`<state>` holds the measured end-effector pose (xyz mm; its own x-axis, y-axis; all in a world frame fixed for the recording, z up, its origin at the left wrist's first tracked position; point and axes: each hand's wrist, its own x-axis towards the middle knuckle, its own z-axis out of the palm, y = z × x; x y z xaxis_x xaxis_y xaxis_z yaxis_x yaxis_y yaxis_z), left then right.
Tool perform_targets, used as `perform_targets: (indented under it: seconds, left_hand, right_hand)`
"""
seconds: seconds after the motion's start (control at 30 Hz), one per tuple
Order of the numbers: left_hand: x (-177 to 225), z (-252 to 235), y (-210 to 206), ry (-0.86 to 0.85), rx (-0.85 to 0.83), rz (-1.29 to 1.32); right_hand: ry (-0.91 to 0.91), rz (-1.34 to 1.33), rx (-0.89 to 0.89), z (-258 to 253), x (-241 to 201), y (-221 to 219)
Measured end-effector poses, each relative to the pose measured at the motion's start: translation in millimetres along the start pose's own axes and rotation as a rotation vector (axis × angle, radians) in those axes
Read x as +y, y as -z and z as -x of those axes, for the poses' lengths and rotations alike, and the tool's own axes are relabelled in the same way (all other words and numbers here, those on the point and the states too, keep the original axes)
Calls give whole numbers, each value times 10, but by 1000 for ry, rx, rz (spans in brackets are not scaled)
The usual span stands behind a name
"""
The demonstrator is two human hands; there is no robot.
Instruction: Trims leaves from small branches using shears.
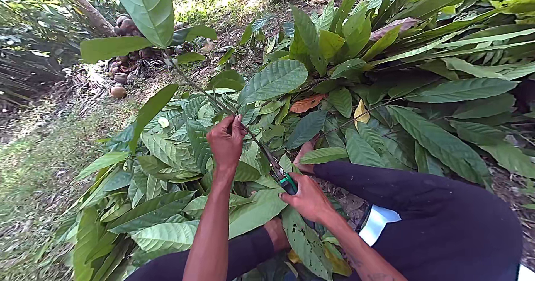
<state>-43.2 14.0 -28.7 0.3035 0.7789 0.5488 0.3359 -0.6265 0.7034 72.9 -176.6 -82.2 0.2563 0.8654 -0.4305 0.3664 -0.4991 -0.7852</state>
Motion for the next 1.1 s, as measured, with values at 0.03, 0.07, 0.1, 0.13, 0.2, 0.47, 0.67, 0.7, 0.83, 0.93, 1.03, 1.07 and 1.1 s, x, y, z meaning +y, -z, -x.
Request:
perform_targets:
  seconds: [0.03,0.07,0.1,0.13,0.2,0.47,0.67,0.7,0.83,0.93,1.03,1.07,1.1]
  left_hand:
    - [-12,12,4,-5,-3,-5]
    - [-24,18,10,-7,-3,-3]
    - [-36,21,18,1,-4,7]
    - [-45,22,27,20,-14,29]
    - [-72,34,54,100,-79,129]
    - [-579,835,-211,899,132,707]
    - [-601,1534,-459,1202,11,980]
    - [-574,1484,-435,1128,-37,995]
    - [-532,1279,-327,760,-222,844]
    - [-492,1195,-291,558,-247,687]
    - [-466,1180,-262,429,-232,613]
    - [-463,1184,-253,401,-225,598]
    - [-463,1188,-247,381,-215,587]
  right_hand:
    - [7,-1,3,-9,1,-9]
    - [12,-6,5,-16,5,-17]
    - [19,-20,15,-19,17,-30]
    - [23,-44,26,-21,39,-45]
    - [28,-100,53,-27,101,-76]
    - [-29,-202,33,-1,320,-126]
    - [-68,-94,-43,8,325,-159]
    - [-63,-85,-61,11,311,-133]
    - [-23,-282,-235,103,217,-75]
    - [-9,-572,-392,157,154,-114]
    - [-39,-663,-459,137,118,-155]
    - [-43,-665,-462,127,102,-163]
    - [-42,-665,-460,117,84,-169]
